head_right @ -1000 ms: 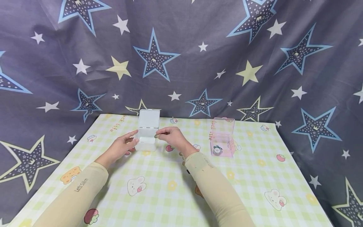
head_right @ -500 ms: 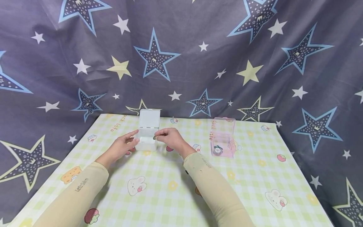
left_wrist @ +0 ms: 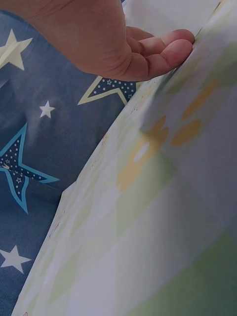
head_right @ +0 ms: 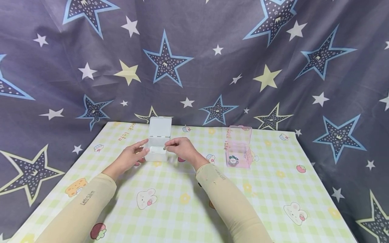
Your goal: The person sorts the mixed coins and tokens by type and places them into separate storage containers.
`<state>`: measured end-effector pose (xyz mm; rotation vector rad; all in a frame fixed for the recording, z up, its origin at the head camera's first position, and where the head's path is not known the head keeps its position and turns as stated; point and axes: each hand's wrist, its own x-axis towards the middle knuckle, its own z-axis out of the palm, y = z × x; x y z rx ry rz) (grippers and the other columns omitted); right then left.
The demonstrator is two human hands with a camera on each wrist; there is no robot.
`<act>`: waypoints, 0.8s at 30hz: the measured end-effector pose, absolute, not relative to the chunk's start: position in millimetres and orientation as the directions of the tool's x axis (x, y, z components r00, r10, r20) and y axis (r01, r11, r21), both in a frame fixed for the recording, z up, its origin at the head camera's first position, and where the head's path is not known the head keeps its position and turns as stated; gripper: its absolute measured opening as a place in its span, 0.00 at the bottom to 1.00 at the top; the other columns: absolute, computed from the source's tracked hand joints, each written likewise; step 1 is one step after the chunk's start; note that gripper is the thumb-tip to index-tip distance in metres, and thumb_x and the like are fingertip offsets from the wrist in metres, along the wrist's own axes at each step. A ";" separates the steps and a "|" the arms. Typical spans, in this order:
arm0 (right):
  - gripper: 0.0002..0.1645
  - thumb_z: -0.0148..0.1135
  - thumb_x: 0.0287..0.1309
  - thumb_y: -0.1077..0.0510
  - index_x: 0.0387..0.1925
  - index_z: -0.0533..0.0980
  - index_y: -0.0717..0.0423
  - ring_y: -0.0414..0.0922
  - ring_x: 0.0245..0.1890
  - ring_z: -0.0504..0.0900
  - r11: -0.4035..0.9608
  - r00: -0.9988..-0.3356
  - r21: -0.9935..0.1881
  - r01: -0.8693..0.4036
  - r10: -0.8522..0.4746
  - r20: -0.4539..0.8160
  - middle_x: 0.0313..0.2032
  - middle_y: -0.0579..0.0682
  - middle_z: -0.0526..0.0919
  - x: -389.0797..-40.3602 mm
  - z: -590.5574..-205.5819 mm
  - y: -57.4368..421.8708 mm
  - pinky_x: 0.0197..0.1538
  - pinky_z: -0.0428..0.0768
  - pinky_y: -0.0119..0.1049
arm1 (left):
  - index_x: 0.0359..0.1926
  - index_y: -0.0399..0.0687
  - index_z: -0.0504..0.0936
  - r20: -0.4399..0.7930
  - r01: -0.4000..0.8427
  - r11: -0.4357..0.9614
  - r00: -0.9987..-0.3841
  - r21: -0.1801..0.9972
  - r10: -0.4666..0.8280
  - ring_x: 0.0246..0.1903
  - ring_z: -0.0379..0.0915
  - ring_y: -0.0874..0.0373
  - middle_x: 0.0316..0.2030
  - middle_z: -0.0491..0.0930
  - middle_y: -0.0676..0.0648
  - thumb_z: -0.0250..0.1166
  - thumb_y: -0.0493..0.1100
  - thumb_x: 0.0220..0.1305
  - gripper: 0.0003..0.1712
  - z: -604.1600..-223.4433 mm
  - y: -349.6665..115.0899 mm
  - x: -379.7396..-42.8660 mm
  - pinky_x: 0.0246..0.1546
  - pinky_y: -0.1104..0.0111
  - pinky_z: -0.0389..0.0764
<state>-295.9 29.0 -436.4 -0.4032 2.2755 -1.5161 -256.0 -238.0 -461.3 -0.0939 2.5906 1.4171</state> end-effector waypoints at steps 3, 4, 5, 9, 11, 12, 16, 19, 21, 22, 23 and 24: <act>0.18 0.68 0.73 0.51 0.59 0.86 0.52 0.42 0.49 0.83 0.383 -0.890 -0.924 -0.023 -0.429 -0.155 0.50 0.46 0.90 -296.2 -437.0 28.0 0.48 0.88 0.56 | 0.85 0.65 0.58 -0.193 -0.144 0.545 -0.981 0.826 0.032 0.45 0.86 0.51 0.77 0.70 0.34 0.60 0.55 0.82 0.38 -461.2 -238.1 -255.8 0.42 0.62 0.83; 0.19 0.69 0.72 0.51 0.60 0.86 0.52 0.42 0.48 0.83 0.383 -0.890 -0.923 -0.020 -0.427 -0.158 0.50 0.46 0.90 -296.3 -437.2 27.8 0.48 0.88 0.56 | 0.85 0.66 0.58 -0.192 -0.144 0.545 -0.981 0.826 0.031 0.45 0.86 0.51 0.77 0.70 0.34 0.60 0.55 0.82 0.38 -461.2 -238.1 -255.8 0.42 0.62 0.83; 0.19 0.69 0.72 0.51 0.60 0.86 0.53 0.42 0.48 0.83 0.384 -0.891 -0.923 -0.016 -0.425 -0.161 0.50 0.46 0.90 -296.3 -437.5 27.5 0.48 0.88 0.56 | 0.85 0.66 0.58 -0.192 -0.145 0.545 -0.981 0.826 0.030 0.45 0.86 0.51 0.77 0.70 0.34 0.60 0.55 0.82 0.38 -461.2 -238.1 -255.8 0.42 0.62 0.83; 0.20 0.69 0.72 0.51 0.60 0.86 0.53 0.41 0.46 0.82 0.381 -0.891 -0.924 -0.004 -0.422 -0.170 0.49 0.46 0.90 -296.0 -438.1 26.7 0.48 0.87 0.56 | 0.85 0.67 0.58 -0.195 -0.150 0.541 -0.981 0.827 0.026 0.45 0.86 0.51 0.77 0.70 0.34 0.61 0.55 0.82 0.38 -461.5 -238.2 -255.7 0.43 0.62 0.83; 0.19 0.69 0.72 0.52 0.59 0.86 0.53 0.42 0.47 0.83 0.379 -0.892 -0.925 0.001 -0.418 -0.172 0.49 0.46 0.90 -295.6 -438.2 26.8 0.48 0.87 0.56 | 0.85 0.67 0.59 -0.195 -0.151 0.541 -0.980 0.828 0.025 0.45 0.86 0.51 0.77 0.70 0.34 0.61 0.55 0.81 0.38 -461.4 -238.0 -255.7 0.43 0.62 0.83; 0.19 0.69 0.72 0.52 0.59 0.86 0.53 0.44 0.49 0.83 0.378 -0.892 -0.926 0.003 -0.418 -0.173 0.49 0.46 0.90 -295.3 -438.1 27.0 0.49 0.87 0.56 | 0.85 0.67 0.59 -0.195 -0.151 0.541 -0.980 0.828 0.025 0.45 0.86 0.51 0.77 0.70 0.34 0.61 0.55 0.81 0.38 -461.4 -237.8 -255.6 0.43 0.62 0.83; 0.16 0.69 0.72 0.52 0.57 0.87 0.50 0.55 0.57 0.84 0.377 -0.893 -0.926 0.015 -0.412 -0.182 0.50 0.46 0.89 -294.2 -438.1 28.4 0.50 0.87 0.57 | 0.85 0.67 0.58 -0.196 -0.150 0.546 -0.980 0.824 0.026 0.45 0.86 0.51 0.77 0.70 0.34 0.60 0.56 0.82 0.38 -461.4 -237.6 -255.6 0.43 0.62 0.83; 0.15 0.69 0.72 0.51 0.56 0.87 0.48 0.60 0.59 0.83 0.372 -0.892 -0.928 0.031 -0.409 -0.194 0.51 0.46 0.89 -293.7 -438.5 30.6 0.51 0.87 0.56 | 0.85 0.66 0.58 -0.195 -0.148 0.551 -0.980 0.821 0.028 0.45 0.87 0.52 0.77 0.69 0.34 0.60 0.56 0.82 0.38 -461.6 -237.7 -255.8 0.43 0.62 0.84; 0.16 0.69 0.72 0.50 0.57 0.87 0.48 0.60 0.55 0.84 0.367 -0.891 -0.929 0.042 -0.408 -0.201 0.52 0.47 0.89 -293.7 -438.9 32.4 0.51 0.87 0.56 | 0.85 0.65 0.58 -0.193 -0.144 0.555 -0.981 0.819 0.031 0.45 0.87 0.52 0.77 0.69 0.34 0.60 0.56 0.82 0.38 -461.7 -237.9 -255.8 0.43 0.62 0.84; 0.16 0.69 0.72 0.51 0.57 0.86 0.49 0.60 0.52 0.84 0.363 -0.890 -0.931 0.048 -0.408 -0.205 0.51 0.47 0.88 -293.7 -439.0 33.3 0.51 0.87 0.56 | 0.85 0.65 0.58 -0.191 -0.142 0.556 -0.981 0.819 0.032 0.45 0.87 0.52 0.77 0.69 0.34 0.60 0.56 0.82 0.38 -461.7 -238.1 -255.8 0.42 0.62 0.84; 0.17 0.69 0.73 0.51 0.58 0.86 0.50 0.60 0.48 0.84 0.358 -0.889 -0.932 0.053 -0.408 -0.207 0.51 0.47 0.88 -293.8 -439.0 34.3 0.51 0.87 0.56 | 0.85 0.65 0.58 -0.190 -0.139 0.558 -0.981 0.818 0.034 0.45 0.87 0.52 0.77 0.69 0.34 0.60 0.56 0.82 0.38 -461.6 -238.4 -255.9 0.42 0.63 0.84; 0.17 0.69 0.73 0.51 0.58 0.86 0.51 0.60 0.45 0.84 0.354 -0.889 -0.934 0.056 -0.407 -0.208 0.51 0.47 0.88 -294.1 -439.1 35.1 0.51 0.87 0.56 | 0.85 0.65 0.58 -0.188 -0.136 0.558 -0.982 0.819 0.035 0.45 0.87 0.51 0.77 0.69 0.34 0.60 0.56 0.82 0.38 -461.6 -238.6 -256.0 0.42 0.63 0.83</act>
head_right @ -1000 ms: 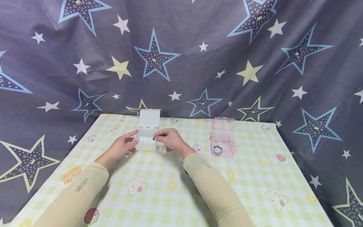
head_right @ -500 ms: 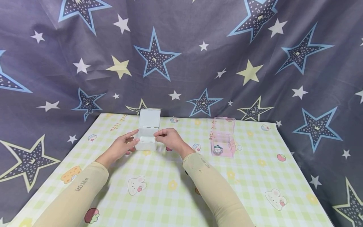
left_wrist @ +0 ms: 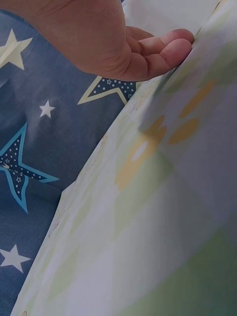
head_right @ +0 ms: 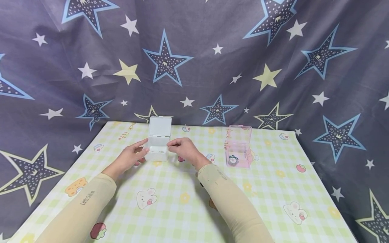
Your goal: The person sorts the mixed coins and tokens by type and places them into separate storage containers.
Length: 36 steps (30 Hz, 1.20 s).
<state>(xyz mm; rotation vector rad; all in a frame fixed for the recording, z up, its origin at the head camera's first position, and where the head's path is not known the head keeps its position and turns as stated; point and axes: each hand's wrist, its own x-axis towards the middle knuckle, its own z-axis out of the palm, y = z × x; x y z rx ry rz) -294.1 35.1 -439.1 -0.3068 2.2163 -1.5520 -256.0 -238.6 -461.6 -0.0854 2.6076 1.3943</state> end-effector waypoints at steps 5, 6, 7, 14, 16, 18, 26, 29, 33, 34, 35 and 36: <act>0.19 0.68 0.74 0.52 0.61 0.84 0.55 0.60 0.36 0.84 0.352 -0.888 -0.935 0.044 -0.415 -0.198 0.49 0.49 0.87 -295.9 -439.3 38.2 0.52 0.87 0.57 | 0.85 0.66 0.58 -0.187 -0.133 0.558 -0.982 0.819 0.041 0.45 0.86 0.51 0.77 0.69 0.34 0.60 0.57 0.82 0.38 -461.5 -239.7 -256.7 0.42 0.64 0.83; 0.19 0.68 0.74 0.52 0.61 0.84 0.55 0.62 0.36 0.85 0.354 -0.888 -0.934 0.040 -0.416 -0.196 0.49 0.49 0.87 -296.0 -439.5 39.0 0.52 0.87 0.57 | 0.85 0.66 0.58 -0.187 -0.133 0.558 -0.981 0.819 0.041 0.45 0.86 0.51 0.77 0.69 0.34 0.60 0.57 0.82 0.38 -461.5 -239.8 -256.9 0.42 0.64 0.83; 0.20 0.67 0.75 0.52 0.61 0.84 0.56 0.64 0.37 0.85 0.354 -0.887 -0.935 0.037 -0.420 -0.194 0.49 0.51 0.88 -295.8 -439.5 39.8 0.53 0.87 0.58 | 0.85 0.66 0.57 -0.188 -0.133 0.559 -0.981 0.818 0.042 0.45 0.86 0.52 0.77 0.69 0.34 0.60 0.57 0.82 0.38 -461.5 -239.9 -257.0 0.42 0.64 0.83; 0.19 0.67 0.74 0.51 0.60 0.84 0.55 0.69 0.47 0.88 0.372 -0.892 -0.928 0.009 -0.416 -0.176 0.50 0.50 0.89 -293.8 -439.5 49.4 0.62 0.83 0.54 | 0.85 0.65 0.58 -0.184 -0.129 0.557 -0.982 0.820 0.044 0.45 0.87 0.51 0.78 0.68 0.33 0.60 0.58 0.81 0.39 -461.5 -239.9 -256.4 0.42 0.65 0.83; 0.18 0.67 0.74 0.51 0.59 0.85 0.54 0.65 0.48 0.88 0.391 -0.899 -0.920 -0.022 -0.410 -0.152 0.50 0.49 0.90 -294.0 -439.8 53.0 0.65 0.81 0.50 | 0.85 0.65 0.58 -0.182 -0.128 0.557 -0.982 0.820 0.042 0.46 0.87 0.51 0.78 0.68 0.33 0.60 0.58 0.81 0.39 -461.5 -239.8 -255.9 0.41 0.65 0.83; 0.16 0.68 0.73 0.50 0.56 0.87 0.52 0.58 0.49 0.88 0.411 -0.908 -0.910 -0.053 -0.400 -0.127 0.50 0.48 0.90 -294.5 -441.2 56.7 0.65 0.79 0.48 | 0.85 0.65 0.57 -0.182 -0.128 0.559 -0.982 0.819 0.042 0.46 0.87 0.51 0.78 0.68 0.33 0.60 0.58 0.81 0.39 -461.4 -239.6 -255.3 0.41 0.65 0.83; 0.18 0.67 0.73 0.50 0.56 0.87 0.55 0.42 0.47 0.83 0.472 -0.925 -0.877 -0.092 -0.367 -0.100 0.52 0.47 0.90 -295.7 -446.2 71.3 0.58 0.80 0.41 | 0.85 0.65 0.57 -0.182 -0.125 0.562 -0.982 0.818 0.046 0.45 0.86 0.51 0.78 0.67 0.33 0.59 0.58 0.82 0.39 -461.3 -239.3 -254.2 0.42 0.64 0.83; 0.18 0.67 0.73 0.50 0.56 0.87 0.55 0.42 0.45 0.83 0.480 -0.928 -0.873 -0.093 -0.359 -0.099 0.51 0.47 0.90 -296.0 -447.3 75.0 0.56 0.80 0.41 | 0.85 0.66 0.57 -0.186 -0.129 0.563 -0.982 0.816 0.045 0.45 0.86 0.52 0.78 0.67 0.33 0.59 0.58 0.82 0.39 -461.8 -239.2 -254.9 0.43 0.64 0.83; 0.17 0.68 0.72 0.51 0.55 0.87 0.56 0.42 0.43 0.83 0.496 -0.931 -0.861 -0.117 -0.356 -0.079 0.49 0.47 0.91 -295.5 -448.7 80.1 0.54 0.80 0.39 | 0.85 0.66 0.57 -0.184 -0.129 0.560 -0.982 0.819 0.044 0.45 0.86 0.52 0.78 0.67 0.33 0.59 0.59 0.82 0.39 -462.6 -239.6 -255.4 0.43 0.64 0.83; 0.17 0.68 0.72 0.51 0.55 0.87 0.56 0.41 0.43 0.83 0.504 -0.931 -0.854 -0.127 -0.358 -0.073 0.48 0.47 0.91 -295.3 -449.0 81.9 0.53 0.81 0.39 | 0.85 0.66 0.57 -0.183 -0.128 0.558 -0.982 0.820 0.044 0.45 0.86 0.52 0.78 0.67 0.33 0.59 0.58 0.82 0.39 -462.7 -239.7 -255.5 0.43 0.64 0.83; 0.17 0.67 0.72 0.51 0.54 0.87 0.56 0.41 0.42 0.84 0.514 -0.930 -0.847 -0.139 -0.361 -0.066 0.48 0.47 0.91 -295.3 -449.4 83.8 0.53 0.81 0.38 | 0.85 0.66 0.57 -0.183 -0.128 0.558 -0.982 0.820 0.044 0.45 0.86 0.52 0.78 0.67 0.33 0.59 0.58 0.82 0.39 -462.8 -239.9 -255.6 0.43 0.64 0.83; 0.17 0.67 0.72 0.51 0.54 0.87 0.56 0.41 0.42 0.84 0.520 -0.929 -0.841 -0.150 -0.365 -0.060 0.47 0.48 0.91 -295.2 -449.4 85.9 0.52 0.81 0.38 | 0.85 0.66 0.57 -0.183 -0.128 0.556 -0.982 0.821 0.044 0.45 0.86 0.52 0.78 0.67 0.33 0.59 0.58 0.82 0.38 -462.9 -240.0 -255.7 0.43 0.64 0.83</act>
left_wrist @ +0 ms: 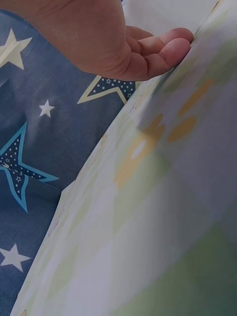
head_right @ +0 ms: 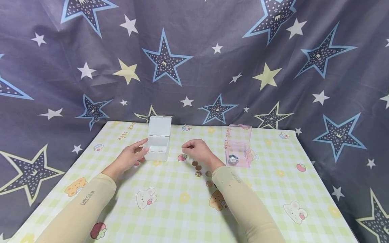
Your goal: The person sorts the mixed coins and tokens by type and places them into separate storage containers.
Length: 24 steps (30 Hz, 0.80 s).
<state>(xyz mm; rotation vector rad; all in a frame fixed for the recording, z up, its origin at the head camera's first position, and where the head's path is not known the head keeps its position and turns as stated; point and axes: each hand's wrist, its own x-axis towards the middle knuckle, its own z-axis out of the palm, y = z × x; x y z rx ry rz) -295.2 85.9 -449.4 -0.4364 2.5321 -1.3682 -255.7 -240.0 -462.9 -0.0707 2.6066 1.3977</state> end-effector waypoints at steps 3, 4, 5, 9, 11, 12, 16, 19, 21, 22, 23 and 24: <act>0.17 0.67 0.73 0.52 0.55 0.87 0.57 0.41 0.42 0.84 0.531 -0.928 -0.830 -0.168 -0.370 -0.049 0.47 0.48 0.91 -296.8 -449.8 93.6 0.53 0.82 0.38 | 0.85 0.66 0.57 -0.186 -0.131 0.556 -0.982 0.821 0.043 0.45 0.86 0.52 0.78 0.67 0.33 0.59 0.57 0.82 0.38 -463.2 -240.1 -256.3 0.43 0.64 0.84; 0.17 0.67 0.73 0.52 0.55 0.87 0.58 0.41 0.43 0.85 0.532 -0.928 -0.830 -0.169 -0.369 -0.048 0.47 0.49 0.91 -297.2 -449.5 96.3 0.54 0.83 0.39 | 0.85 0.66 0.57 -0.186 -0.130 0.557 -0.982 0.820 0.044 0.45 0.86 0.52 0.78 0.67 0.33 0.59 0.57 0.82 0.38 -463.3 -240.2 -256.5 0.44 0.64 0.84; 0.18 0.67 0.73 0.52 0.55 0.87 0.58 0.41 0.44 0.85 0.529 -0.928 -0.831 -0.170 -0.370 -0.047 0.47 0.49 0.91 -298.0 -449.6 98.7 0.54 0.83 0.40 | 0.85 0.66 0.57 -0.187 -0.132 0.558 -0.981 0.820 0.043 0.45 0.86 0.52 0.78 0.67 0.33 0.59 0.57 0.82 0.38 -463.4 -240.2 -256.7 0.44 0.64 0.84; 0.18 0.67 0.73 0.51 0.56 0.86 0.57 0.42 0.46 0.86 0.542 -0.928 -0.824 -0.168 -0.368 -0.053 0.48 0.49 0.91 -299.5 -449.1 108.7 0.57 0.83 0.42 | 0.85 0.66 0.57 -0.191 -0.134 0.559 -0.980 0.818 0.045 0.45 0.86 0.52 0.78 0.67 0.34 0.59 0.57 0.82 0.38 -463.9 -240.3 -257.2 0.43 0.64 0.83; 0.18 0.67 0.74 0.51 0.57 0.86 0.56 0.43 0.46 0.86 0.553 -0.926 -0.816 -0.170 -0.372 -0.059 0.49 0.49 0.91 -299.9 -448.7 112.5 0.57 0.83 0.42 | 0.85 0.66 0.57 -0.192 -0.133 0.560 -0.980 0.818 0.047 0.45 0.86 0.52 0.78 0.67 0.34 0.59 0.57 0.82 0.38 -464.0 -240.5 -257.2 0.43 0.64 0.83; 0.18 0.67 0.74 0.51 0.57 0.86 0.56 0.43 0.46 0.86 0.559 -0.925 -0.811 -0.172 -0.374 -0.062 0.49 0.48 0.90 -299.9 -448.5 114.3 0.57 0.83 0.42 | 0.85 0.66 0.57 -0.190 -0.131 0.561 -0.981 0.817 0.048 0.45 0.86 0.53 0.78 0.67 0.34 0.59 0.57 0.82 0.38 -464.0 -240.6 -257.2 0.43 0.64 0.83; 0.17 0.67 0.73 0.52 0.56 0.87 0.56 0.42 0.44 0.84 0.581 -0.915 -0.791 -0.190 -0.397 -0.072 0.47 0.48 0.90 -301.3 -450.1 118.5 0.55 0.82 0.40 | 0.86 0.66 0.56 -0.189 -0.129 0.562 -0.981 0.817 0.049 0.44 0.86 0.53 0.79 0.67 0.34 0.59 0.58 0.82 0.39 -463.4 -240.7 -256.4 0.44 0.64 0.84; 0.16 0.69 0.72 0.53 0.55 0.87 0.55 0.41 0.42 0.83 0.617 -0.899 -0.754 -0.224 -0.429 -0.085 0.45 0.48 0.90 -302.5 -453.2 120.4 0.55 0.81 0.40 | 0.86 0.66 0.56 -0.192 -0.132 0.562 -0.980 0.816 0.048 0.44 0.86 0.54 0.79 0.66 0.34 0.59 0.58 0.82 0.39 -462.5 -240.3 -255.8 0.45 0.63 0.84; 0.14 0.71 0.71 0.54 0.54 0.87 0.55 0.40 0.42 0.83 0.648 -0.883 -0.719 -0.251 -0.457 -0.104 0.44 0.47 0.90 -302.0 -454.3 121.5 0.55 0.82 0.40 | 0.86 0.66 0.56 -0.191 -0.132 0.562 -0.980 0.816 0.048 0.44 0.86 0.54 0.78 0.67 0.34 0.59 0.58 0.82 0.39 -462.2 -239.8 -255.6 0.45 0.63 0.84; 0.14 0.72 0.70 0.54 0.52 0.87 0.54 0.39 0.41 0.83 0.665 -0.875 -0.697 -0.267 -0.470 -0.114 0.43 0.46 0.91 -301.7 -455.0 122.2 0.55 0.82 0.40 | 0.86 0.66 0.56 -0.191 -0.132 0.562 -0.980 0.816 0.047 0.44 0.86 0.54 0.78 0.67 0.34 0.59 0.58 0.82 0.39 -462.0 -239.6 -255.6 0.45 0.64 0.84; 0.13 0.73 0.68 0.54 0.51 0.88 0.53 0.39 0.41 0.83 0.681 -0.868 -0.678 -0.277 -0.481 -0.128 0.42 0.45 0.91 -300.8 -454.6 122.8 0.54 0.83 0.40 | 0.86 0.65 0.56 -0.191 -0.132 0.564 -0.980 0.815 0.047 0.44 0.86 0.54 0.78 0.67 0.34 0.59 0.58 0.82 0.39 -461.9 -239.3 -255.5 0.44 0.64 0.84; 0.12 0.75 0.67 0.53 0.49 0.88 0.52 0.39 0.40 0.84 0.694 -0.862 -0.662 -0.283 -0.487 -0.142 0.41 0.44 0.91 -299.8 -453.9 123.5 0.53 0.83 0.39 | 0.86 0.65 0.56 -0.190 -0.132 0.565 -0.981 0.815 0.046 0.44 0.86 0.54 0.78 0.68 0.34 0.59 0.57 0.82 0.38 -461.8 -239.1 -255.4 0.44 0.64 0.84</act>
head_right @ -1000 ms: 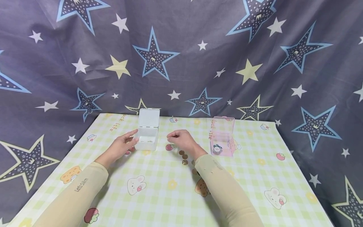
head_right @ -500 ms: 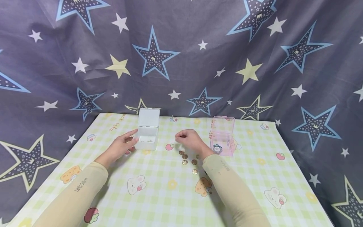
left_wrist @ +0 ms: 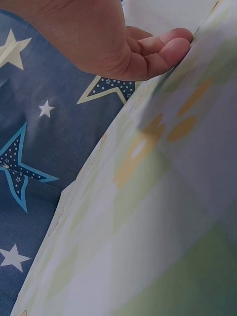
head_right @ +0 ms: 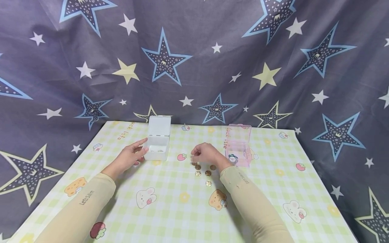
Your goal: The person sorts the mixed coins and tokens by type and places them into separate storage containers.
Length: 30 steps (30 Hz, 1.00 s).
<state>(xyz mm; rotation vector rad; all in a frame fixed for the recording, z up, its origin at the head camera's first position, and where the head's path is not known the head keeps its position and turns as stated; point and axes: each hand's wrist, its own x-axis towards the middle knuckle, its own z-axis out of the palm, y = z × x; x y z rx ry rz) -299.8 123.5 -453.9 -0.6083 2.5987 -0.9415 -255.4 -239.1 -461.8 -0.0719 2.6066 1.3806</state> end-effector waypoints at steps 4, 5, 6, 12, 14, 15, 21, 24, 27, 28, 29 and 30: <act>0.10 0.79 0.62 0.52 0.42 0.88 0.48 0.39 0.34 0.81 0.740 -0.858 -0.624 -0.251 -0.468 -0.210 0.37 0.43 0.90 -295.9 -451.5 125.2 0.38 0.83 0.38 | 0.86 0.65 0.57 -0.192 -0.137 0.564 -0.981 0.814 0.039 0.44 0.85 0.54 0.78 0.68 0.34 0.59 0.56 0.82 0.38 -461.0 -238.7 -254.9 0.43 0.65 0.83; 0.09 0.79 0.62 0.51 0.41 0.87 0.48 0.40 0.32 0.80 0.747 -0.861 -0.623 -0.229 -0.455 -0.229 0.36 0.43 0.90 -295.0 -450.8 125.4 0.33 0.81 0.38 | 0.86 0.65 0.56 -0.193 -0.138 0.563 -0.981 0.815 0.038 0.44 0.86 0.54 0.78 0.68 0.34 0.59 0.56 0.83 0.38 -460.9 -238.6 -254.8 0.43 0.65 0.83; 0.09 0.80 0.61 0.51 0.39 0.87 0.47 0.40 0.30 0.78 0.755 -0.864 -0.621 -0.212 -0.442 -0.243 0.35 0.43 0.88 -294.3 -450.6 125.6 0.28 0.79 0.38 | 0.86 0.66 0.56 -0.193 -0.140 0.561 -0.980 0.816 0.037 0.44 0.86 0.54 0.78 0.68 0.34 0.58 0.56 0.83 0.38 -460.8 -238.5 -254.8 0.43 0.65 0.83; 0.10 0.81 0.60 0.50 0.34 0.85 0.47 0.40 0.17 0.70 0.781 -0.872 -0.605 -0.152 -0.394 -0.289 0.30 0.43 0.86 -293.0 -452.2 125.1 0.19 0.73 0.37 | 0.86 0.66 0.56 -0.192 -0.140 0.561 -0.981 0.816 0.035 0.44 0.86 0.53 0.77 0.69 0.34 0.58 0.56 0.83 0.38 -461.3 -238.8 -254.9 0.43 0.65 0.83; 0.10 0.81 0.60 0.49 0.33 0.86 0.47 0.40 0.16 0.70 0.794 -0.876 -0.584 -0.170 -0.393 -0.279 0.29 0.43 0.86 -293.3 -453.8 124.7 0.18 0.73 0.36 | 0.86 0.66 0.57 -0.191 -0.140 0.560 -0.981 0.817 0.034 0.44 0.86 0.53 0.77 0.69 0.34 0.59 0.56 0.82 0.38 -461.4 -238.8 -254.9 0.43 0.65 0.83; 0.11 0.81 0.60 0.49 0.33 0.86 0.47 0.40 0.16 0.71 0.801 -0.878 -0.571 -0.179 -0.392 -0.274 0.29 0.43 0.86 -293.5 -454.3 124.3 0.18 0.73 0.36 | 0.86 0.65 0.57 -0.190 -0.138 0.560 -0.981 0.817 0.035 0.44 0.86 0.53 0.77 0.69 0.34 0.59 0.56 0.82 0.38 -461.5 -238.7 -254.8 0.43 0.65 0.83; 0.11 0.83 0.57 0.49 0.32 0.86 0.47 0.40 0.21 0.75 0.832 -0.891 -0.513 -0.210 -0.379 -0.251 0.33 0.43 0.85 -293.2 -455.8 120.4 0.19 0.73 0.34 | 0.85 0.64 0.57 -0.179 -0.126 0.556 -0.983 0.822 0.041 0.44 0.86 0.52 0.76 0.70 0.33 0.59 0.56 0.82 0.38 -461.9 -238.5 -254.8 0.40 0.66 0.82; 0.11 0.83 0.57 0.49 0.31 0.86 0.47 0.40 0.23 0.75 0.838 -0.896 -0.504 -0.211 -0.372 -0.243 0.32 0.43 0.85 -292.0 -455.6 118.6 0.20 0.73 0.33 | 0.85 0.64 0.58 -0.177 -0.127 0.554 -0.983 0.823 0.039 0.44 0.86 0.52 0.76 0.71 0.33 0.59 0.55 0.82 0.38 -461.8 -238.2 -254.4 0.40 0.65 0.82; 0.11 0.83 0.57 0.49 0.31 0.86 0.46 0.39 0.24 0.75 0.840 -0.899 -0.500 -0.210 -0.367 -0.239 0.31 0.42 0.86 -290.9 -455.1 117.2 0.23 0.73 0.33 | 0.85 0.64 0.58 -0.180 -0.130 0.556 -0.983 0.821 0.037 0.44 0.86 0.52 0.76 0.71 0.34 0.59 0.56 0.82 0.38 -461.2 -237.6 -253.7 0.41 0.65 0.83; 0.11 0.83 0.57 0.49 0.31 0.86 0.46 0.39 0.24 0.75 0.841 -0.899 -0.499 -0.208 -0.365 -0.240 0.31 0.42 0.86 -290.5 -454.8 116.8 0.23 0.73 0.33 | 0.85 0.64 0.58 -0.182 -0.133 0.552 -0.983 0.823 0.034 0.44 0.86 0.52 0.76 0.71 0.34 0.59 0.56 0.82 0.38 -461.2 -237.4 -253.8 0.41 0.64 0.83; 0.11 0.83 0.57 0.49 0.31 0.86 0.46 0.39 0.24 0.75 0.841 -0.900 -0.499 -0.208 -0.365 -0.240 0.32 0.41 0.85 -290.1 -454.6 116.5 0.24 0.73 0.33 | 0.85 0.64 0.58 -0.183 -0.134 0.552 -0.982 0.823 0.035 0.44 0.86 0.52 0.76 0.71 0.34 0.59 0.56 0.82 0.38 -461.1 -237.2 -253.7 0.41 0.64 0.83; 0.10 0.83 0.57 0.49 0.31 0.86 0.46 0.39 0.23 0.75 0.841 -0.900 -0.500 -0.209 -0.366 -0.239 0.32 0.41 0.85 -289.6 -454.3 116.2 0.24 0.73 0.33 | 0.85 0.64 0.57 -0.182 -0.130 0.553 -0.983 0.823 0.039 0.44 0.86 0.52 0.76 0.71 0.34 0.59 0.56 0.82 0.38 -461.0 -237.3 -253.6 0.41 0.64 0.83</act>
